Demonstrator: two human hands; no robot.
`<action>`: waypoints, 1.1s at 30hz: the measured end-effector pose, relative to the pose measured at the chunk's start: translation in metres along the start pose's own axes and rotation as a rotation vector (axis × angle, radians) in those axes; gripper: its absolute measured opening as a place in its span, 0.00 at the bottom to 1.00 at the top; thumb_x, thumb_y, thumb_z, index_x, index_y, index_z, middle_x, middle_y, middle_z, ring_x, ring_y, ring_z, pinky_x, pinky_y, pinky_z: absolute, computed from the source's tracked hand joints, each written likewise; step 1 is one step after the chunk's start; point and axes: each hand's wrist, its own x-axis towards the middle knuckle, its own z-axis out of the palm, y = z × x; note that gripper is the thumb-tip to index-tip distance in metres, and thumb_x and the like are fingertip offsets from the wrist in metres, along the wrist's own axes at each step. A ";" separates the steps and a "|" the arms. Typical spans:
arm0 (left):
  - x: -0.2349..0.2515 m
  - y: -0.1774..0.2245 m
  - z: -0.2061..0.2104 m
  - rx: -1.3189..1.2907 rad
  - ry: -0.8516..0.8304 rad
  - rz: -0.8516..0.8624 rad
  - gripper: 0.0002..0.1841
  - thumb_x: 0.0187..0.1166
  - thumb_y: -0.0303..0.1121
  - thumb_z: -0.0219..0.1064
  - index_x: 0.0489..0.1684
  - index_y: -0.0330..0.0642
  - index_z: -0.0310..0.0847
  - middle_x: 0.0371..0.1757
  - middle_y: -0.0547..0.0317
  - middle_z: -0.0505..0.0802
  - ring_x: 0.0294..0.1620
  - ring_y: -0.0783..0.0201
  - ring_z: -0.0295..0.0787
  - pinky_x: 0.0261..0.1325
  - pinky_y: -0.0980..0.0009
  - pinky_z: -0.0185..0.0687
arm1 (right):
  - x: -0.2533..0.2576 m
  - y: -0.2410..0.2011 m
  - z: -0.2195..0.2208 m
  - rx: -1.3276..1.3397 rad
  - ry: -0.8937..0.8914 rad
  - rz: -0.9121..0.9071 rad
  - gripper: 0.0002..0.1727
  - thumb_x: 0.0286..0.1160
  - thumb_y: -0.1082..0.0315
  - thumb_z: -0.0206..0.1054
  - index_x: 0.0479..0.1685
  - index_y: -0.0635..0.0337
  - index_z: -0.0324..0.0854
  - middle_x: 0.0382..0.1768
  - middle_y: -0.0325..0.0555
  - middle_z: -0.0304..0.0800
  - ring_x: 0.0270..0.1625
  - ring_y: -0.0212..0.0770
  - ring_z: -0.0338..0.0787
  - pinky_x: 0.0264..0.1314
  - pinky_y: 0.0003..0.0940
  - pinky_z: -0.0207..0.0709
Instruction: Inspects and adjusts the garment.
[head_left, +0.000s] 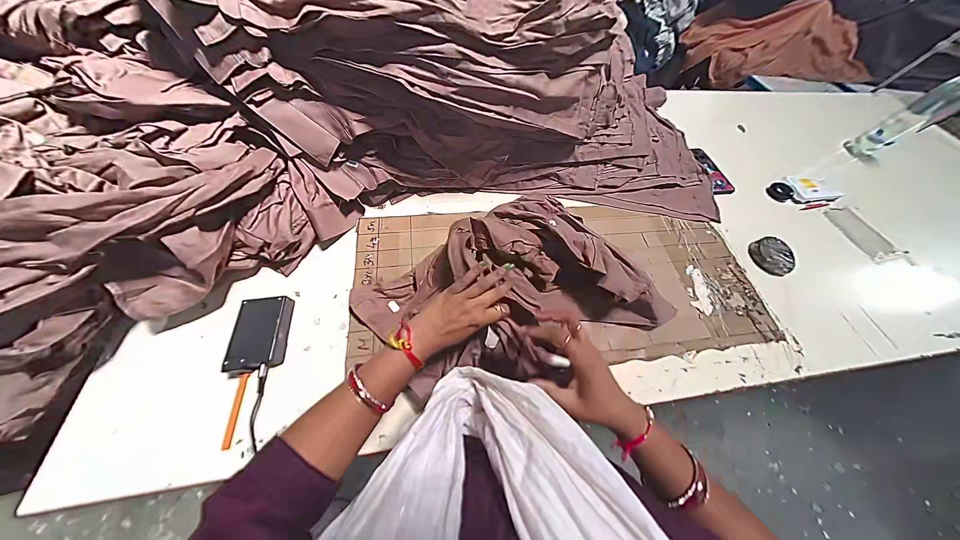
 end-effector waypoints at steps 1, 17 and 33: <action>0.003 -0.002 0.004 -0.031 -0.016 -0.033 0.12 0.80 0.18 0.59 0.45 0.38 0.90 0.59 0.43 0.94 0.69 0.41 0.88 0.75 0.44 0.76 | -0.015 0.004 0.006 -0.065 -0.044 0.011 0.39 0.60 0.34 0.68 0.67 0.52 0.84 0.68 0.64 0.81 0.59 0.51 0.89 0.46 0.44 0.84; 0.015 -0.029 -0.051 0.222 0.344 -0.441 0.29 0.64 0.50 0.72 0.51 0.30 0.83 0.51 0.29 0.87 0.50 0.28 0.83 0.55 0.34 0.70 | 0.086 0.015 -0.075 -0.079 0.630 -0.390 0.12 0.81 0.69 0.63 0.51 0.66 0.91 0.50 0.52 0.95 0.57 0.36 0.93 0.63 0.30 0.84; -0.086 -0.021 -0.063 -0.283 -0.199 -1.075 0.23 0.82 0.22 0.47 0.71 0.35 0.82 0.74 0.37 0.85 0.80 0.36 0.74 0.79 0.30 0.52 | 0.069 0.035 0.033 0.469 -0.607 0.031 0.16 0.74 0.66 0.69 0.47 0.75 0.88 0.45 0.50 0.96 0.44 0.29 0.91 0.51 0.30 0.82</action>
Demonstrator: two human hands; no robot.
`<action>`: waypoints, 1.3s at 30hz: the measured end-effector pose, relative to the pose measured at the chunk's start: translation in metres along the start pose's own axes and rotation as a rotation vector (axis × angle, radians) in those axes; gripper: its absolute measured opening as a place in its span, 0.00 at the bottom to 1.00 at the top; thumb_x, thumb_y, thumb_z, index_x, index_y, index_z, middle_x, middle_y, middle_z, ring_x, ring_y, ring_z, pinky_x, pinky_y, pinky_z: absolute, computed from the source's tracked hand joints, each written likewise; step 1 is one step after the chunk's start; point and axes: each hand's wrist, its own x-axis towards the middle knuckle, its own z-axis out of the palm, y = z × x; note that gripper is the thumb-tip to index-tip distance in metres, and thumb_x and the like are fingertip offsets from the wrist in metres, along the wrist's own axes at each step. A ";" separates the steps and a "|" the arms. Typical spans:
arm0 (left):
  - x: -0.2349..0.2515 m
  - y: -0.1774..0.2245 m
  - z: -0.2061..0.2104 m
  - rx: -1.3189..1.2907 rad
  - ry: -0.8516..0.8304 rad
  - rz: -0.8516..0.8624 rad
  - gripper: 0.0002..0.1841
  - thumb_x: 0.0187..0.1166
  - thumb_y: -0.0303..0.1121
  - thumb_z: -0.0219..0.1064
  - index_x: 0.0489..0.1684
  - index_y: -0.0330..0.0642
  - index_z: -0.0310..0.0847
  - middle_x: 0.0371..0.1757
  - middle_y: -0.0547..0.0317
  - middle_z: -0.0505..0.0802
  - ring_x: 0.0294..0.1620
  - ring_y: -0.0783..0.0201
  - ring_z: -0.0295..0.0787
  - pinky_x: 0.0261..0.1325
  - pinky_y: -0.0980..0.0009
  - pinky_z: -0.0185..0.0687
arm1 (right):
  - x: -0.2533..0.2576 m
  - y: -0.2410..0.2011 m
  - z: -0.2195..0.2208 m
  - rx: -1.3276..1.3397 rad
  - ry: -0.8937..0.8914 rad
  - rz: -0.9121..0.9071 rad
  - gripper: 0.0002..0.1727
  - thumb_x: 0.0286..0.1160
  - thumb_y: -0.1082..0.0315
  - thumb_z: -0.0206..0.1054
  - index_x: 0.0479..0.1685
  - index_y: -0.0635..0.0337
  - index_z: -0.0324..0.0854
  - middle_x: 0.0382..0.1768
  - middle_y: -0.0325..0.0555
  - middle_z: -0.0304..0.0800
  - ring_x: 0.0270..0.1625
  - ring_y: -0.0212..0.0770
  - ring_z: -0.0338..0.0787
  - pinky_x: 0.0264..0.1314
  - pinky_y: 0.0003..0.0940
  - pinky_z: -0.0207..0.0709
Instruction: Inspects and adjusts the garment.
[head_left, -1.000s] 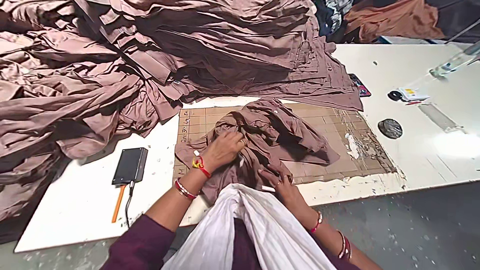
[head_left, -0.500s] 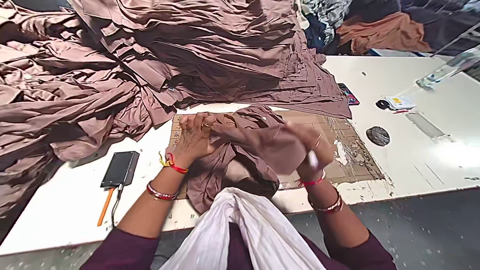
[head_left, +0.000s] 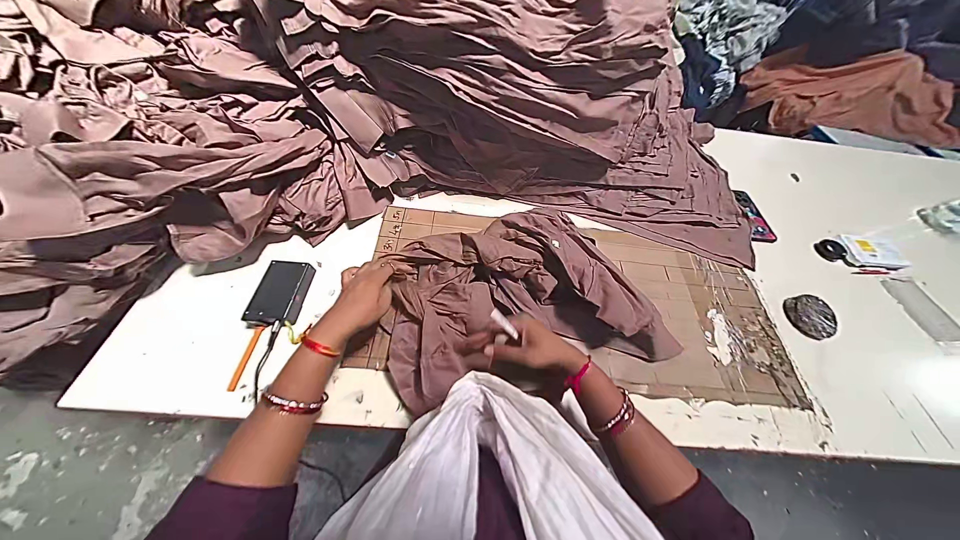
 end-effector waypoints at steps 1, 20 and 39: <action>-0.001 0.005 0.002 -0.066 0.082 0.063 0.21 0.84 0.26 0.48 0.65 0.34 0.86 0.68 0.39 0.89 0.74 0.38 0.81 0.77 0.32 0.60 | 0.008 0.001 -0.002 0.040 0.149 -0.054 0.17 0.76 0.66 0.66 0.51 0.74 0.87 0.51 0.48 0.95 0.51 0.25 0.90 0.58 0.26 0.81; -0.007 0.075 0.023 0.227 0.355 0.168 0.12 0.65 0.29 0.72 0.41 0.29 0.90 0.44 0.35 0.94 0.53 0.30 0.90 0.51 0.33 0.74 | 0.012 -0.044 -0.041 -0.513 0.484 0.095 0.24 0.64 0.74 0.62 0.63 0.76 0.79 0.41 0.60 0.90 0.39 0.50 0.88 0.43 0.47 0.79; -0.028 0.124 0.029 -0.203 0.237 0.586 0.25 0.70 0.21 0.57 0.70 0.33 0.80 0.46 0.41 0.96 0.39 0.42 0.96 0.40 0.45 0.88 | -0.015 -0.077 -0.088 -0.196 0.788 0.007 0.07 0.64 0.78 0.62 0.26 0.58 0.85 0.22 0.22 0.82 0.26 0.10 0.76 0.32 0.12 0.70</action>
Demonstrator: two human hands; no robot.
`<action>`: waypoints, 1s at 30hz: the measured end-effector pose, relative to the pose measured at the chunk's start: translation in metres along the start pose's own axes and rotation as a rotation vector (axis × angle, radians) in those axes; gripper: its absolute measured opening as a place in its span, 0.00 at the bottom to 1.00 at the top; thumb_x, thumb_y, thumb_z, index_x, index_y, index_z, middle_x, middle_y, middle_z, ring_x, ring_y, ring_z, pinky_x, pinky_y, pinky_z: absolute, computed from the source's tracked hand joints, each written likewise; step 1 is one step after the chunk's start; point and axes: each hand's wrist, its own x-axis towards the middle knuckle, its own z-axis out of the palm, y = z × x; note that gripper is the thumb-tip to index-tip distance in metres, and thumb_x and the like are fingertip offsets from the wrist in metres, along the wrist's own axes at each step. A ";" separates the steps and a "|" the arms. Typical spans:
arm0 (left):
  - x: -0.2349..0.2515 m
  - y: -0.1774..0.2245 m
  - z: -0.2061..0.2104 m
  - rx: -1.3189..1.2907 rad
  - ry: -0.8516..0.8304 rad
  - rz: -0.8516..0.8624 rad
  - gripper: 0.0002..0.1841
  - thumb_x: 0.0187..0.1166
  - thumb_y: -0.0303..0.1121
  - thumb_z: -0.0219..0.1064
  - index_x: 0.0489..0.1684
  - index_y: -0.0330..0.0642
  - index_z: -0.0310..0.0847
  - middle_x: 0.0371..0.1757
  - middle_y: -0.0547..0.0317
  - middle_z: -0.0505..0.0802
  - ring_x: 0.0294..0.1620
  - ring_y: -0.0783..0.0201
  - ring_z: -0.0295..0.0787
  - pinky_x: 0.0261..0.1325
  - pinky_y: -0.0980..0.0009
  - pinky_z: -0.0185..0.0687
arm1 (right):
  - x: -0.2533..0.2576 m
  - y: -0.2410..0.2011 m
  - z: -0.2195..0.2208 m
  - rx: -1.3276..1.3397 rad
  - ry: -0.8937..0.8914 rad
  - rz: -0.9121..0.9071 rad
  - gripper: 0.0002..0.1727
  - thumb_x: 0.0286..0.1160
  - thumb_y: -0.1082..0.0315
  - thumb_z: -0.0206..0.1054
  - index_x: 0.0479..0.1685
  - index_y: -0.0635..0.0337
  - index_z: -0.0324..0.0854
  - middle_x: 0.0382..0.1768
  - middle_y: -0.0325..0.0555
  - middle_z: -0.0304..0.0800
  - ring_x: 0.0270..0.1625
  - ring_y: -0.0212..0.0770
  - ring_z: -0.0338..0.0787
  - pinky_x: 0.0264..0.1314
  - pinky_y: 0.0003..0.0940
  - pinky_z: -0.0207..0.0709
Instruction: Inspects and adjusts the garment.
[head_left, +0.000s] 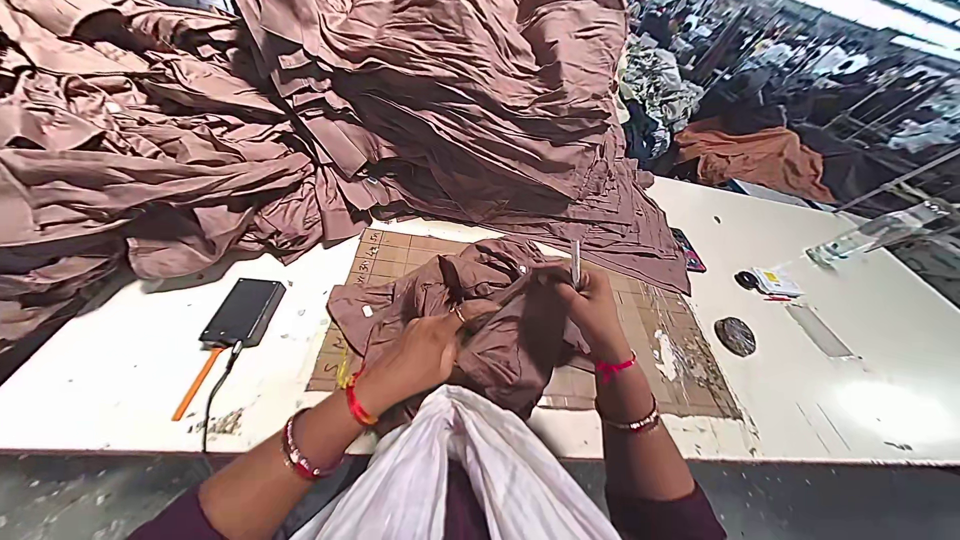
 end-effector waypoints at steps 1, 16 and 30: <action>-0.002 0.005 0.000 -0.104 -0.038 -0.008 0.24 0.72 0.22 0.58 0.69 0.34 0.81 0.50 0.42 0.96 0.43 0.46 0.97 0.46 0.47 0.89 | 0.000 -0.001 0.003 -0.023 0.022 -0.003 0.08 0.62 0.77 0.62 0.21 0.55 0.80 0.18 0.19 0.76 0.22 0.09 0.71 0.28 0.12 0.64; -0.003 0.035 0.008 -0.464 0.174 -0.425 0.36 0.69 0.27 0.67 0.80 0.22 0.60 0.46 0.53 0.95 0.39 0.78 0.90 0.46 0.79 0.85 | -0.090 0.000 0.075 -0.379 0.154 -0.683 0.14 0.75 0.62 0.69 0.47 0.65 0.85 0.40 0.51 0.98 0.44 0.35 0.96 0.52 0.21 0.84; 0.000 0.048 0.015 -0.739 0.290 -0.396 0.38 0.62 0.20 0.59 0.81 0.23 0.53 0.51 0.60 0.96 0.47 0.80 0.94 0.50 0.81 0.89 | -0.088 0.004 0.071 -0.361 0.190 -0.770 0.17 0.75 0.60 0.68 0.48 0.66 0.90 0.26 0.48 0.91 0.29 0.36 0.88 0.39 0.22 0.81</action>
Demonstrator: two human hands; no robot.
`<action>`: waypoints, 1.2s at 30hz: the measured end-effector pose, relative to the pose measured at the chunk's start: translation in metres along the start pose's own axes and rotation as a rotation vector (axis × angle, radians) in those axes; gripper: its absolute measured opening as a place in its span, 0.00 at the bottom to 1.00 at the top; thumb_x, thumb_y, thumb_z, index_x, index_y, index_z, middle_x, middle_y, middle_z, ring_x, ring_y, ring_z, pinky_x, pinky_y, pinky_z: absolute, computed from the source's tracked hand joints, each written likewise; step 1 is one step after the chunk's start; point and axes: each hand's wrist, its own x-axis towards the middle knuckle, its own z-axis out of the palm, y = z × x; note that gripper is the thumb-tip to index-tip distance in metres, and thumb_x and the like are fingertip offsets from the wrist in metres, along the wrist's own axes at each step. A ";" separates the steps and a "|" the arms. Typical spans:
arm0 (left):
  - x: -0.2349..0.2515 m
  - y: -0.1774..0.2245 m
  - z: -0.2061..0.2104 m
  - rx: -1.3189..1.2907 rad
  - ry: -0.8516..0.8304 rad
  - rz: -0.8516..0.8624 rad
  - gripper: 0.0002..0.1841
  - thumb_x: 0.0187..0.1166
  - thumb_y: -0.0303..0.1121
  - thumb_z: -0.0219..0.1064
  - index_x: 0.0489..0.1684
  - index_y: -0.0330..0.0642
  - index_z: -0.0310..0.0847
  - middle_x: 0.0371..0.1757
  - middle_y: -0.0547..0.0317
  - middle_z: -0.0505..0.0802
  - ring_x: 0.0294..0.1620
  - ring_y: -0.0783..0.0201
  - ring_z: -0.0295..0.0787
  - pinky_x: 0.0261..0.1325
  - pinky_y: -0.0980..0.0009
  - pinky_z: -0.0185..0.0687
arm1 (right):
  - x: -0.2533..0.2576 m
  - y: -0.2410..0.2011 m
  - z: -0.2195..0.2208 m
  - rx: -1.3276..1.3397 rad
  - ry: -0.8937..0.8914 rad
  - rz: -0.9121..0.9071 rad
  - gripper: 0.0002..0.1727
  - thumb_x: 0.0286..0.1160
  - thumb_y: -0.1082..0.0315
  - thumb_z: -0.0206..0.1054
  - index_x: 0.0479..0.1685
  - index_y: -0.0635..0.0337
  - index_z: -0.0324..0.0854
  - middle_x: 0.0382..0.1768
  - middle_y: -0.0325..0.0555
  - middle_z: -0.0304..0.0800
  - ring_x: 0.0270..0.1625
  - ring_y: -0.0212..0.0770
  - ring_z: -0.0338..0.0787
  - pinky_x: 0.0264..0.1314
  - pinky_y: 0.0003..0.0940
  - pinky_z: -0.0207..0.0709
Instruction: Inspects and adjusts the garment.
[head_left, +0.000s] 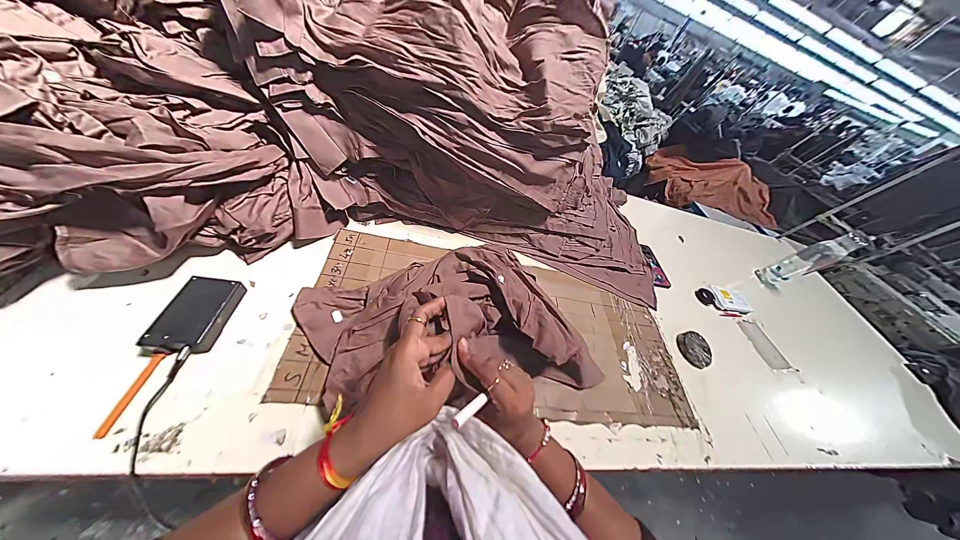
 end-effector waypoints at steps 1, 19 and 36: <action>0.001 0.003 -0.001 -0.049 -0.006 -0.015 0.37 0.63 0.20 0.58 0.80 0.22 0.52 0.52 0.61 0.95 0.48 0.80 0.93 0.50 0.80 0.89 | -0.002 0.003 0.001 -0.025 -0.017 -0.038 0.17 0.76 0.60 0.66 0.49 0.66 0.90 0.23 0.47 0.87 0.25 0.37 0.84 0.34 0.23 0.79; -0.013 -0.030 -0.016 0.864 -0.042 0.590 0.23 0.85 0.30 0.53 0.79 0.39 0.72 0.43 0.51 0.95 0.38 0.56 0.94 0.43 0.64 0.90 | 0.036 0.040 -0.026 0.539 -0.507 0.244 0.23 0.75 0.53 0.74 0.30 0.70 0.82 0.25 0.48 0.84 0.32 0.29 0.81 0.41 0.21 0.74; -0.019 -0.012 -0.021 0.581 0.143 0.344 0.13 0.74 0.42 0.72 0.40 0.40 0.93 0.37 0.56 0.96 0.35 0.77 0.87 0.44 0.85 0.78 | 0.051 0.009 -0.033 0.635 -0.245 0.414 0.19 0.93 0.61 0.50 0.52 0.66 0.83 0.56 0.43 0.86 0.57 0.23 0.83 0.59 0.21 0.77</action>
